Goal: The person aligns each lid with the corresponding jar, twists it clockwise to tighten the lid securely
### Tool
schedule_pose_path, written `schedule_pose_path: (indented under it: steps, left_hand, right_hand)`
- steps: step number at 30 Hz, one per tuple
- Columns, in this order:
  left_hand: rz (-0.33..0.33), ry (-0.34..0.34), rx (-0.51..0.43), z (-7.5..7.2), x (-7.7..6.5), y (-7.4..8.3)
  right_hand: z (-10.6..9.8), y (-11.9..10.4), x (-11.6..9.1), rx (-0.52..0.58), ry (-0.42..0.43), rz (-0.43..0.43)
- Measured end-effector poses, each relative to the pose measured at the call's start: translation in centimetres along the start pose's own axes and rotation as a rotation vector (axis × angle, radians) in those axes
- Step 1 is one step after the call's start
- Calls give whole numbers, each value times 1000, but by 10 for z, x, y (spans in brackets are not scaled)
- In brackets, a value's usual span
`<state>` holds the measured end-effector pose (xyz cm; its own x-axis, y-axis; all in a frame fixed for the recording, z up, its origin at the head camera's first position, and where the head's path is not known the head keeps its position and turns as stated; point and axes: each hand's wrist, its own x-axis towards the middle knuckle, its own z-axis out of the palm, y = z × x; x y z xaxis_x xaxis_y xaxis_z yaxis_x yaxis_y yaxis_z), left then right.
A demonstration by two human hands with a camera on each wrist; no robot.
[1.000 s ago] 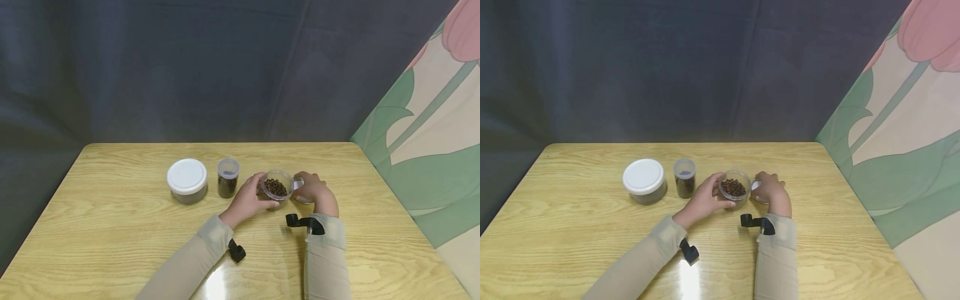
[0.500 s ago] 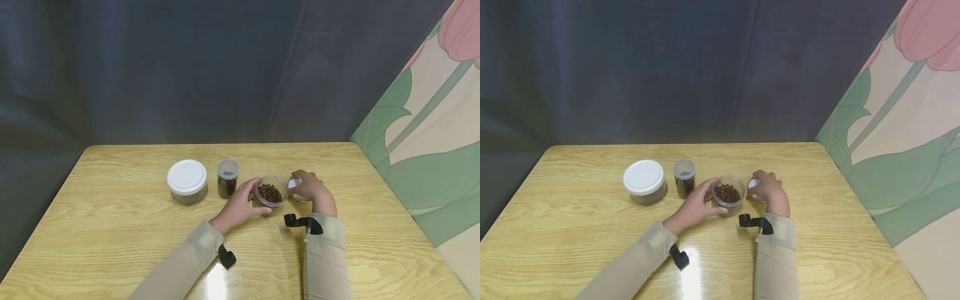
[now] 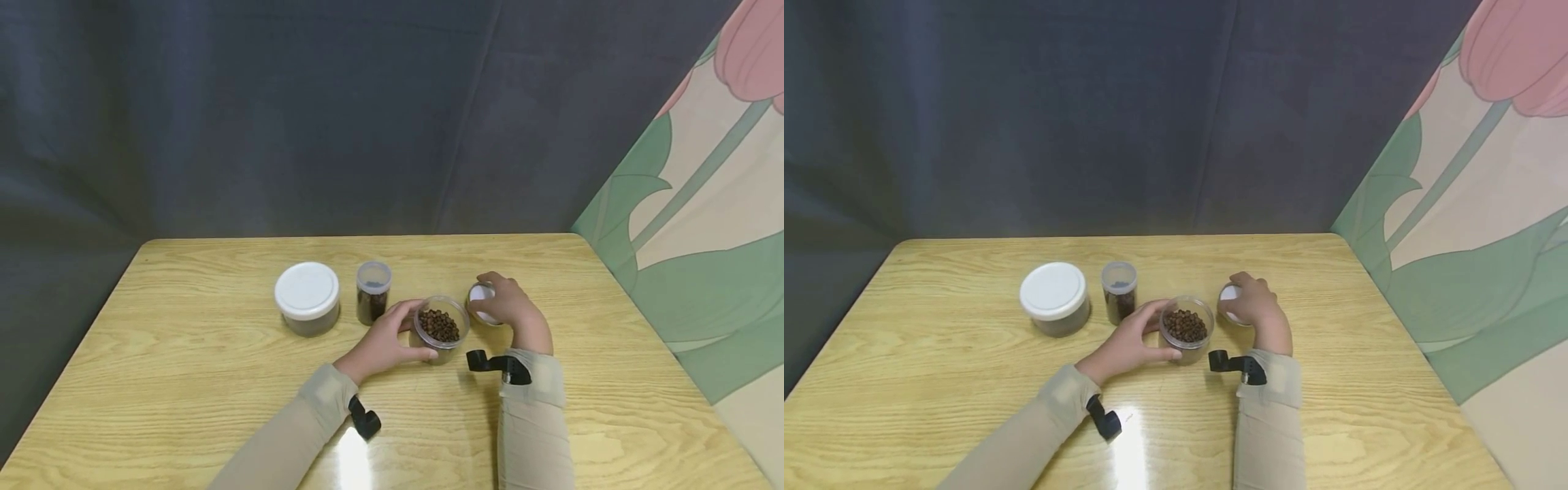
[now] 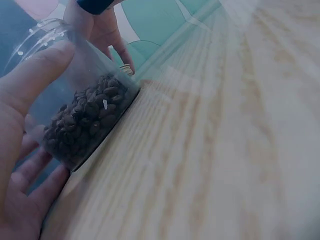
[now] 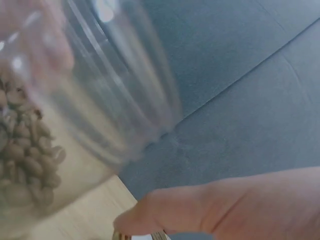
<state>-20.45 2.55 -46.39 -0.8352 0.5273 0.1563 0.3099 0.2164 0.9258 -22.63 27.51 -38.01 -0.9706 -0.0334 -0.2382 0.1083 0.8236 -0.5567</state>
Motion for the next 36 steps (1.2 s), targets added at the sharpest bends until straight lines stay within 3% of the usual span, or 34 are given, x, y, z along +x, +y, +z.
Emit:
schedule_pose_path:
  steps: [17,26,30,36]
  left_hand:
    - [18,-61,-30,-3,1,-3]
    - [36,-59,-44,-1,5,-1]
    - [35,-65,-43,0,6,-2]
    - [42,-70,-44,0,5,-5]
  right_hand:
    - [-13,-9,-10,-1,95,-109]
    - [-14,-10,-13,-56,159,-232]
    - [-10,-8,-15,-46,219,-260]
    - [1,-10,-19,67,376,-298]
